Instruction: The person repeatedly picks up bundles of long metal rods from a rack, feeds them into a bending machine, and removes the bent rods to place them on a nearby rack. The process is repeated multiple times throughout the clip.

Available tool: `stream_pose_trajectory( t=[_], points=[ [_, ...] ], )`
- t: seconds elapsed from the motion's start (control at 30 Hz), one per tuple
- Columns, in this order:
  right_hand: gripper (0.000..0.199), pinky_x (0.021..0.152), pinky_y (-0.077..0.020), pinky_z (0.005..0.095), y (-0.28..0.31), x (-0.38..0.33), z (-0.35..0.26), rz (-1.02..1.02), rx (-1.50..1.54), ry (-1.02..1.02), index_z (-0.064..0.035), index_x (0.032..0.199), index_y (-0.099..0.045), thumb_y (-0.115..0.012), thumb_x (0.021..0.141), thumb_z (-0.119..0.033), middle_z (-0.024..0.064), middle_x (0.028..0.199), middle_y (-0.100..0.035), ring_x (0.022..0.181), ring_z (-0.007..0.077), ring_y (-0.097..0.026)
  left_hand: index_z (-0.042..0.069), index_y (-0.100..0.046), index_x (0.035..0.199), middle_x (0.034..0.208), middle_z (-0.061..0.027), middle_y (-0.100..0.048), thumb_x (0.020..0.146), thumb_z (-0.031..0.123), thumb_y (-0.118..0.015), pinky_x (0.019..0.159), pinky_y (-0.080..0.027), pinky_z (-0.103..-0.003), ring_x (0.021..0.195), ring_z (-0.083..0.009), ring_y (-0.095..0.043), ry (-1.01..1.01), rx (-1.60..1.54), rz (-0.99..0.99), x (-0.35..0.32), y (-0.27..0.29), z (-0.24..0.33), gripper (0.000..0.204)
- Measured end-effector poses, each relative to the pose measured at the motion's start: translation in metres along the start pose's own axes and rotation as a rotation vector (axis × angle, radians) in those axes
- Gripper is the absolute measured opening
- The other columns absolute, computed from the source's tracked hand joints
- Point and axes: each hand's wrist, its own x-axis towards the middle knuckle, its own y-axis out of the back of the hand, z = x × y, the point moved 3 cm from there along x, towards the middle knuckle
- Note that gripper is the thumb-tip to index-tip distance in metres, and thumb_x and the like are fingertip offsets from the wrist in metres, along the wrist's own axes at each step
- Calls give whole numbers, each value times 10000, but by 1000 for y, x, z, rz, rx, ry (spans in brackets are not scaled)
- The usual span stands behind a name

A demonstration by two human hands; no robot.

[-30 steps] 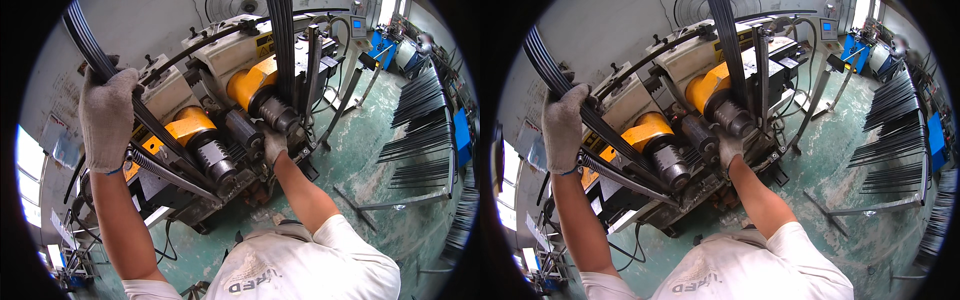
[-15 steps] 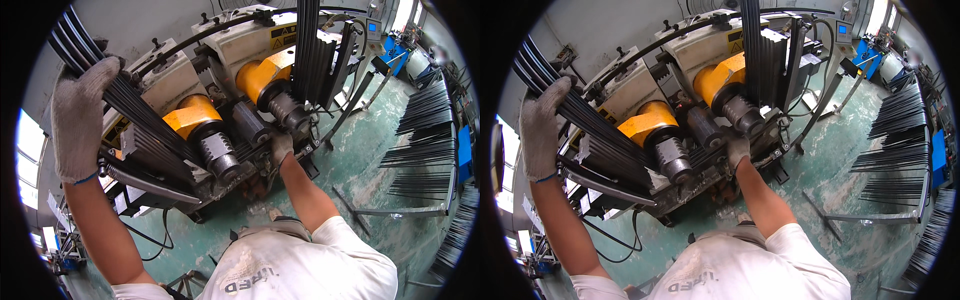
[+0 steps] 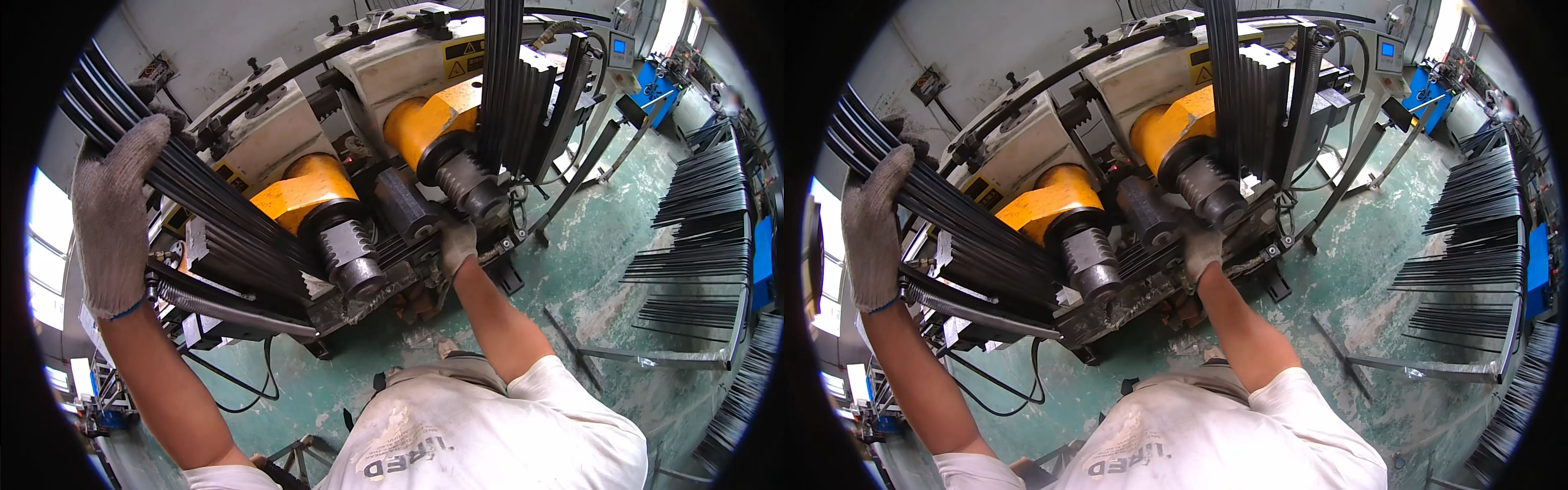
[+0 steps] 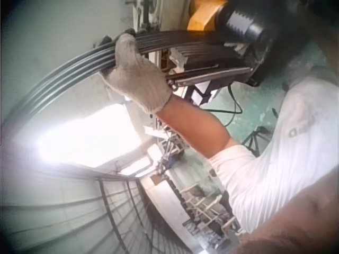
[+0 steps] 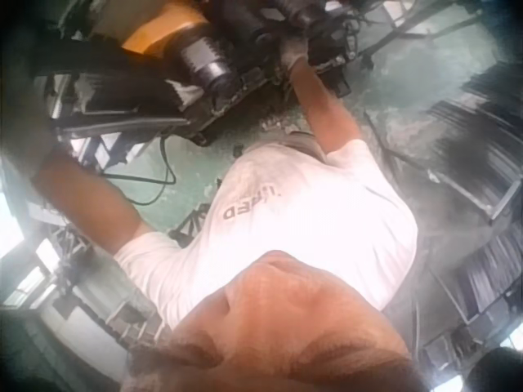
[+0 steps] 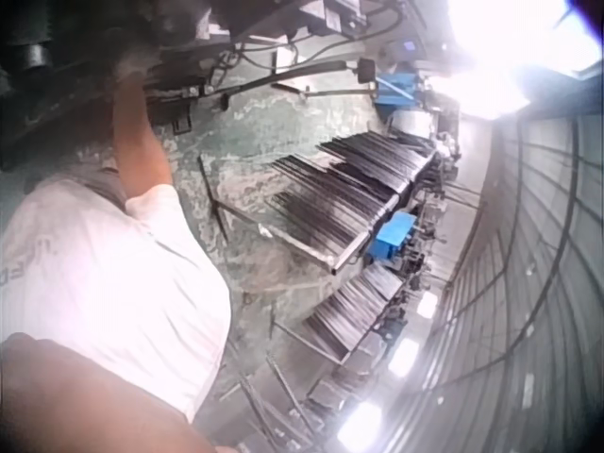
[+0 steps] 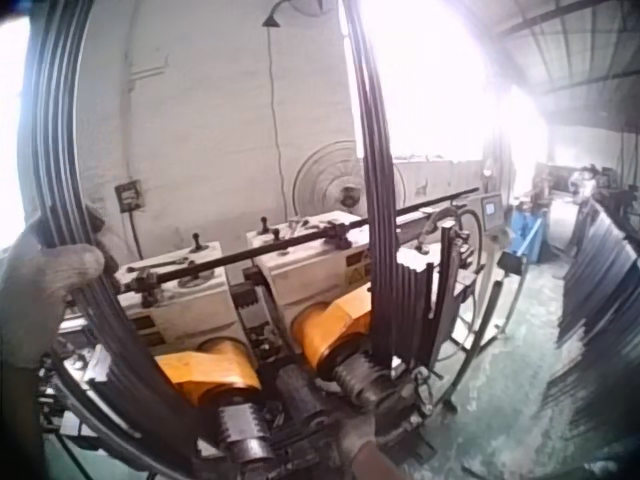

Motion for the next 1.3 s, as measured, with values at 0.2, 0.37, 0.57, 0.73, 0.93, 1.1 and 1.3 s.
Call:
stream_pose_trajectory(
  t=[0.2, 0.37, 0.57, 0.73, 0.93, 1.1, 1.3],
  points=[
    [411, 977, -583, 402, -1, 4, 6, 75, 25, 107, -13, 1363, -762, -804, 1046, -271, 110, 1333, -779, 1129, 214, -727, 85, -777, 1436, 1327, -144, -844, 1118, 77, -667, 1057, -715, -415, 1190, -290, -843, 115, -152, -87, -5, 0, -19, 336],
    [436, 980, -579, 403, -6, -12, -23, 64, 236, 43, -3, 1385, -736, -833, 1048, -262, 93, 1327, -776, 1127, 195, -720, 44, -771, 1444, 1279, -179, -850, 1215, 259, -553, 1044, -709, -432, 1193, -298, -844, 321, -415, -105, 1, 3, -8, 383],
    [468, 1009, -567, 397, -2, -1, -6, 56, 188, 74, -7, 1404, -720, -836, 1059, -300, 104, 1316, -777, 1158, 207, -711, 9, -764, 1414, 1268, -166, -842, 1180, 320, -640, 1049, -699, -420, 1174, -291, -847, 683, -761, -68, 10, 14, 13, 409],
    [500, 1133, -532, 462, 2, 10, 11, 12, -322, 169, -47, 1484, -697, -799, 1045, -263, 163, 1415, -762, 1291, 302, -716, 7, -723, 1477, 1284, -176, -835, 1181, 331, -632, 1031, -710, -438, 1171, -292, -843, 771, -767, -58, 16, 11, 26, 448],
    [611, 1230, -482, 489, 26, -2, 19, -61, -1097, 307, -69, 1590, -650, -740, 1007, -226, 176, 1533, -718, 1368, 355, -687, 166, -768, 1494, 1385, -59, -836, 1072, 232, -726, 931, -658, -344, 1057, -206, -819, -76, 270, -114, -1, 46, 17, 429],
    [553, 1169, -557, 449, 49, -71, -10, -19, 38, 62, 23, 1527, -686, -728, 1080, -300, 185, 1514, -723, 1299, 331, -723, 110, -820, 1368, 1284, -124, -855, 1163, 135, -650, 908, -706, -354, 1104, -241, -855, 156, -9, 54, -51, 104, 70, 267],
    [508, 1208, -575, 444, 76, -131, -23, -21, -30, 140, 54, 1583, -639, -592, 1182, -255, 250, 1571, -688, 1392, 359, -714, -59, -649, 1435, 1093, -182, -834, 1052, 63, -818, 876, -702, -439, 984, -279, -828, 816, -1273, 659, -157, 149, 114, 437]
  ],
)
